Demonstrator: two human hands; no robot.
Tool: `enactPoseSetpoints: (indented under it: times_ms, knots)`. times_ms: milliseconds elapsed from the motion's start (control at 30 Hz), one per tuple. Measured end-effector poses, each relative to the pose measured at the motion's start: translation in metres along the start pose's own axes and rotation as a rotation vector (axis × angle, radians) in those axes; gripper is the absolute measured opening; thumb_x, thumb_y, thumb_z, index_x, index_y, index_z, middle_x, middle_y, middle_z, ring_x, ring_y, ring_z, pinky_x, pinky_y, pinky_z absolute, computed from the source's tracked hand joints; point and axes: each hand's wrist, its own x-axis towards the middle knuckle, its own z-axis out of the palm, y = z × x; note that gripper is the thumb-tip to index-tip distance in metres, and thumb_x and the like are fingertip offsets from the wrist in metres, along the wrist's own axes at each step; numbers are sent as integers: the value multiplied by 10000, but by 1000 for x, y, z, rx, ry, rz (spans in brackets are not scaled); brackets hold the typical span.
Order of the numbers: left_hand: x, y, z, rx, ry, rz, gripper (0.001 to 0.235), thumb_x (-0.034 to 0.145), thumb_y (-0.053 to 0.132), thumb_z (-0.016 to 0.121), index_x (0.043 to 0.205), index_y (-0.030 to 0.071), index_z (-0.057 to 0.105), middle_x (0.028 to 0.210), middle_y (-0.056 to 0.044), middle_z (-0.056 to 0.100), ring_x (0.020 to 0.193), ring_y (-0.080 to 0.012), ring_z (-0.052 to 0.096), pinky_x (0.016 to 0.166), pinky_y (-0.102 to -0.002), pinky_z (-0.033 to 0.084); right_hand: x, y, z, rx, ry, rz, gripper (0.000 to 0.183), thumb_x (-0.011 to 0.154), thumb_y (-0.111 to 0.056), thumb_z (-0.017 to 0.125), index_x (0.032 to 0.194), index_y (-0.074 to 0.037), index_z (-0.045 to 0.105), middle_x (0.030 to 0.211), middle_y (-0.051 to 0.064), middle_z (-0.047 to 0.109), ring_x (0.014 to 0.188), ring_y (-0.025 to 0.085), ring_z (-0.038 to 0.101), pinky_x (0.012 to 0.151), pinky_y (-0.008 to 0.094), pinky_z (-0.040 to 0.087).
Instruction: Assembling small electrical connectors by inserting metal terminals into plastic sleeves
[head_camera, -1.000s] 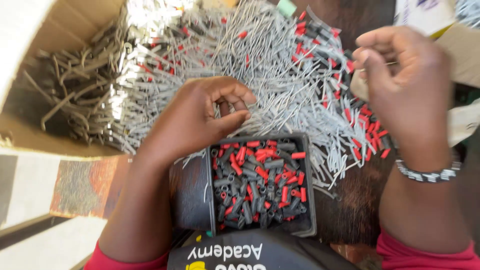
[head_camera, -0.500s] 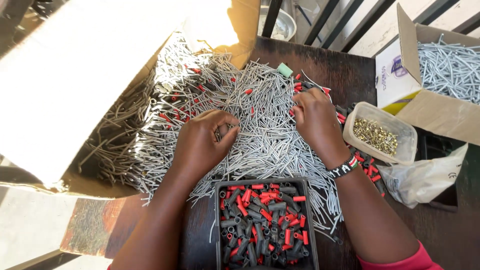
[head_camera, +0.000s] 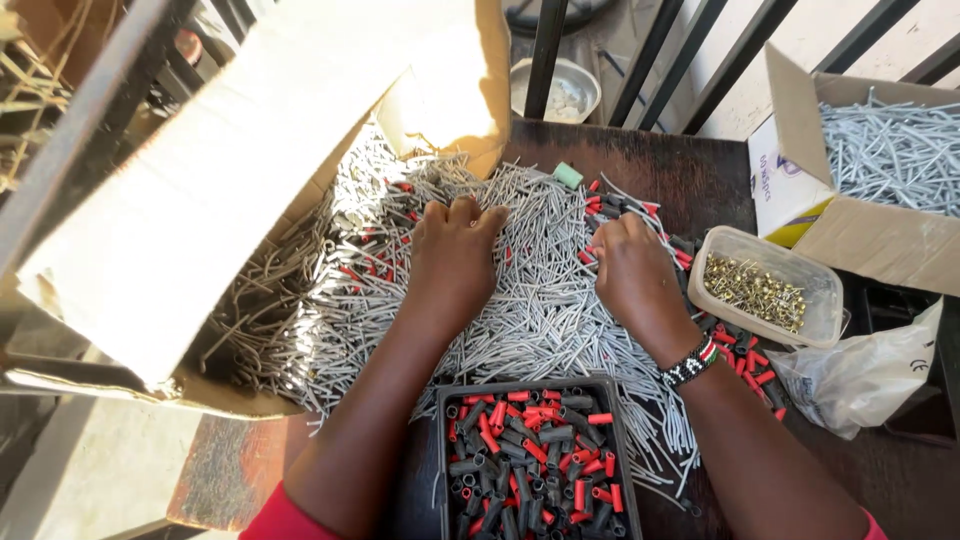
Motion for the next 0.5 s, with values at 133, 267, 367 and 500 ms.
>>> enactPoseSetpoints:
  times_ms: [133, 267, 367, 500]
  knots:
    - [24, -14, 35, 48, 58, 36, 339, 890, 126, 610, 1190, 213, 742, 1058, -93, 627, 1068, -383, 588, 869, -468, 502, 1, -3, -16, 63, 65, -17, 58, 892, -85, 660, 944, -105, 642, 904, 103, 546, 879, 381, 646, 822, 458, 507]
    - [30, -21, 48, 46, 117, 35, 155, 837, 198, 732, 979, 207, 793, 961, -51, 652, 1030, -327, 596, 843, -428, 515, 4, 2, -19, 234, 98, 9, 82, 950, -109, 617, 1027, -130, 636, 858, 93, 556, 870, 378, 642, 811, 463, 506]
    - [26, -23, 50, 62, 145, 35, 93, 803, 210, 785, 892, 189, 799, 942, -34, 679, 1020, -302, 602, 827, -413, 523, 0, -21, -58, 338, 67, 2, 157, 971, -111, 616, 1119, -122, 668, 874, 98, 613, 896, 373, 659, 822, 452, 512]
    - [24, -31, 58, 7, 159, 24, 66, 811, 186, 800, 860, 161, 764, 990, -49, 700, 1081, -314, 615, 853, -446, 536, -4, -44, -116, 546, -70, 17, 182, 1004, -104, 592, 1120, -110, 733, 942, 122, 648, 872, 326, 671, 799, 411, 511]
